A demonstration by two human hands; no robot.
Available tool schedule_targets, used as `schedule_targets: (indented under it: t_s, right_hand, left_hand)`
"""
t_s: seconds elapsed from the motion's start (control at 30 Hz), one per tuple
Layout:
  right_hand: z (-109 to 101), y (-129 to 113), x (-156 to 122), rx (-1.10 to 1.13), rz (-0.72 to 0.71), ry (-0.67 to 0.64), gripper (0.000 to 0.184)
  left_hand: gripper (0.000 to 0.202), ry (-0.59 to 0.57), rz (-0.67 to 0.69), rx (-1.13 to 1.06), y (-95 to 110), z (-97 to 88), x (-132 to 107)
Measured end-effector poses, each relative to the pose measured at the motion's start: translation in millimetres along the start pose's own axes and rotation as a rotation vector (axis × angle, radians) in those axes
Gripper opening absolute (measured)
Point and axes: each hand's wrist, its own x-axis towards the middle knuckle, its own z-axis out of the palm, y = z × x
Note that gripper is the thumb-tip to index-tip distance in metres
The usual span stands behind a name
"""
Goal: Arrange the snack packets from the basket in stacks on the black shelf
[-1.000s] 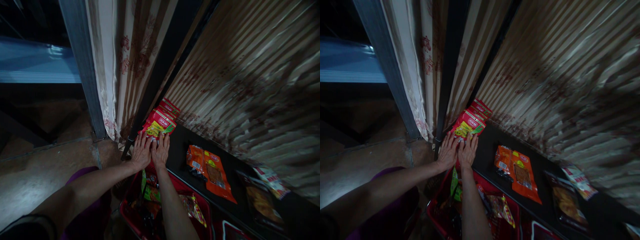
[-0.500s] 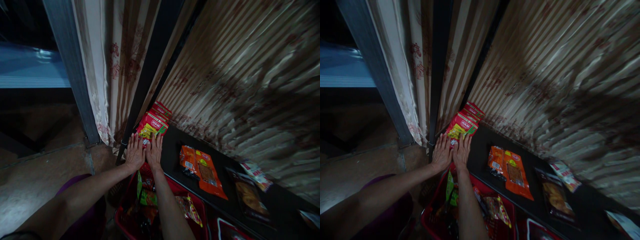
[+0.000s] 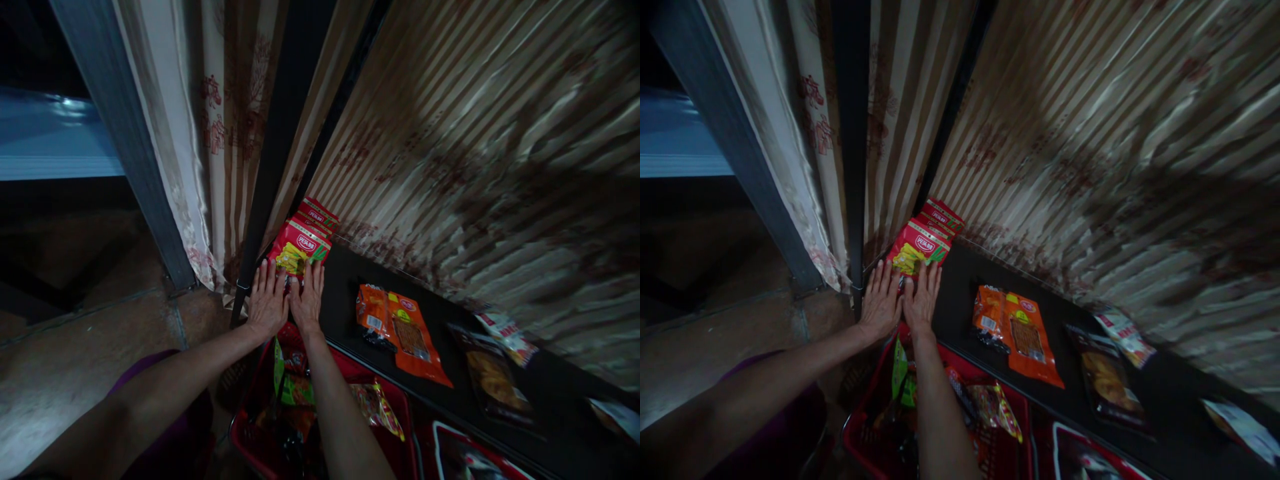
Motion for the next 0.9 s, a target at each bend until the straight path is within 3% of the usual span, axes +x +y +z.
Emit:
schedule_targets:
  t_s: [0.2,0.3,0.43,0.53,0.7,0.9]
  right_hand:
    - [-16.3,-6.3,-13.4,0.128,0.186,0.069,0.061]
    - [-30.1,-11.0,-32.0,0.19,0.258,0.169,0.059]
    - [-46.8,-13.2,-75.8,0.234,0.268,0.275,0.052]
    - [-51.9,-10.5,-120.9,0.237,0.317,0.234,0.048]
    - [-54.6,-5.1,-189.0,0.171,0.315,0.13,0.045]
    - [-65.5,5.8,-229.6,0.149,0.312,0.073,0.04]
  left_hand:
    - [0.055,-0.022,0.053,-0.019,6.1,-5.3,1.4]
    - [0.052,-0.013,0.068,-0.03,5.1,-6.6,3.9]
    - [0.048,0.021,0.079,-0.06,-0.5,-8.8,6.6]
    - [0.048,0.018,0.165,-0.116,3.1,-11.4,2.3]
    - [0.041,-0.103,0.428,-0.23,34.5,-14.3,-21.1]
    - [0.035,-0.266,0.492,-0.315,79.3,-6.8,-69.9]
